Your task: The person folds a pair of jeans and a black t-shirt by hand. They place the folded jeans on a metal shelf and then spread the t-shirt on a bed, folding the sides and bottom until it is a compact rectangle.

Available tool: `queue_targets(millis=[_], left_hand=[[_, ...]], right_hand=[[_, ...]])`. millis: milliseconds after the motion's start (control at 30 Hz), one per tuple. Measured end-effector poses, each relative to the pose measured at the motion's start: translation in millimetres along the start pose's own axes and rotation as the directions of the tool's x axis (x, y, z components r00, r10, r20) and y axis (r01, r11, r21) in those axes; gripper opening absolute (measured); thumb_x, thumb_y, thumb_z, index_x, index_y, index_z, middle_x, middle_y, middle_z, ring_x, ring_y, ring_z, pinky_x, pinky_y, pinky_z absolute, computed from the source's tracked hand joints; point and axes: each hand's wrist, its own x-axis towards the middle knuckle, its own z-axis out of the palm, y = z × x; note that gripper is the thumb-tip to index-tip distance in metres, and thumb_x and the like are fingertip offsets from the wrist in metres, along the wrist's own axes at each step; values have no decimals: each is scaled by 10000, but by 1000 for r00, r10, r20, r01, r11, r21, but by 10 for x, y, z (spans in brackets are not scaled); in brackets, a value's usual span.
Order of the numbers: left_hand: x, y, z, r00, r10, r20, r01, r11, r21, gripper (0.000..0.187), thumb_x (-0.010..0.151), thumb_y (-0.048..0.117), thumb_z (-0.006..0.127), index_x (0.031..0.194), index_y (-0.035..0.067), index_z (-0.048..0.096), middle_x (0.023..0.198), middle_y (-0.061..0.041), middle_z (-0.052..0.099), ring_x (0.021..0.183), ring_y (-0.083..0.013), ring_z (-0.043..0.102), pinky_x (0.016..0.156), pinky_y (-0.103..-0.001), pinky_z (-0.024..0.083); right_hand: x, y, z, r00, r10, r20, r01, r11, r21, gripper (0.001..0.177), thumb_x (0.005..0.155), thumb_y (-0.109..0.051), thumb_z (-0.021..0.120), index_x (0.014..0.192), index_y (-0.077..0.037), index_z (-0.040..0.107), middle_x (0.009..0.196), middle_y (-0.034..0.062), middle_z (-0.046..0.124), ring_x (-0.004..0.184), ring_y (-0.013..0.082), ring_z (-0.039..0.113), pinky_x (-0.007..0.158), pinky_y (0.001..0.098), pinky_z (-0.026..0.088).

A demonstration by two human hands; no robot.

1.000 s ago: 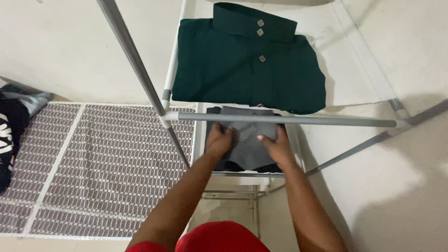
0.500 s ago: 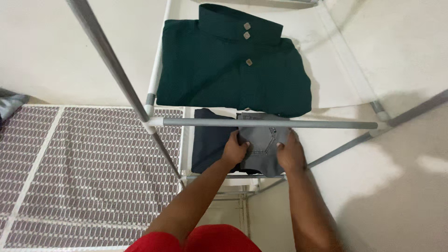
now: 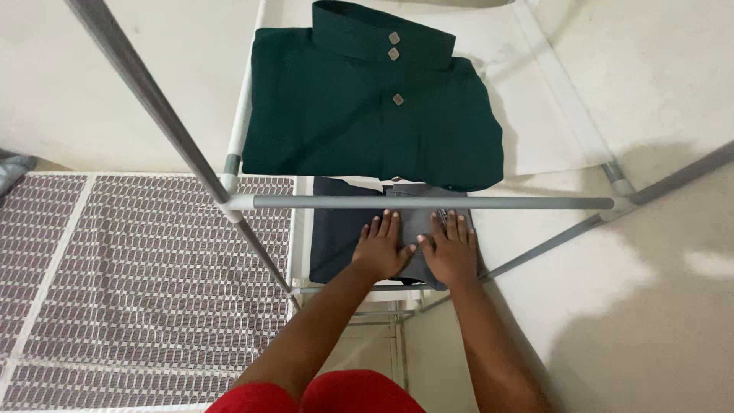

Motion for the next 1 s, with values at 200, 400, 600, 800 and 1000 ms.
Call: queue_targets(millis=[200,400,600,800,1000], left_hand=[[-198,19,-296,978,-20,206,-37,963,267,1287,759,968,344,1649,108,-8,1725,-161,14,1589,-336,30,1247,-587,28],[-174,17,-251,984,-16,179,-31,967,254,1300,741,992,308,1649,114,1,1718,-167,44,1588,-346,25,1249,-598,10],[-273,-25,-229,992,6,124,-34,974,224,1274,764,983,262,1657,106,30,1713,-188,73,1590,-359,39,1255,-578,12],[-391,-123,-217,993,-22,115,-3,977,212,1231,774,972,240,1648,128,42,1708,-182,63,1577,-359,19,1244,-561,-17],[-432,-146,-191,994,19,109,-45,970,240,1127,844,901,254,1655,141,68,1714,-157,88,1583,-372,19,1251,-570,-12]], right_hand=[[-9,19,79,1000,-16,7,16,1000,-23,739,973,-618,419,1585,-208,362,1655,211,259,1534,401,218,1217,587,156],[-12,16,94,1000,-5,23,6,1000,-30,747,991,-642,400,1607,-224,346,1684,189,251,1556,382,223,1247,557,165],[29,17,66,990,37,138,-37,999,-1,764,991,-651,344,1631,-245,252,1706,159,152,1570,365,127,1245,555,107],[77,-17,-14,983,49,179,-53,998,15,772,997,-665,344,1630,-236,235,1701,164,130,1573,370,98,1250,542,69],[104,-304,-206,975,91,203,-94,996,6,839,981,-723,408,1620,-199,261,1698,222,101,1575,423,73,1229,592,74]])
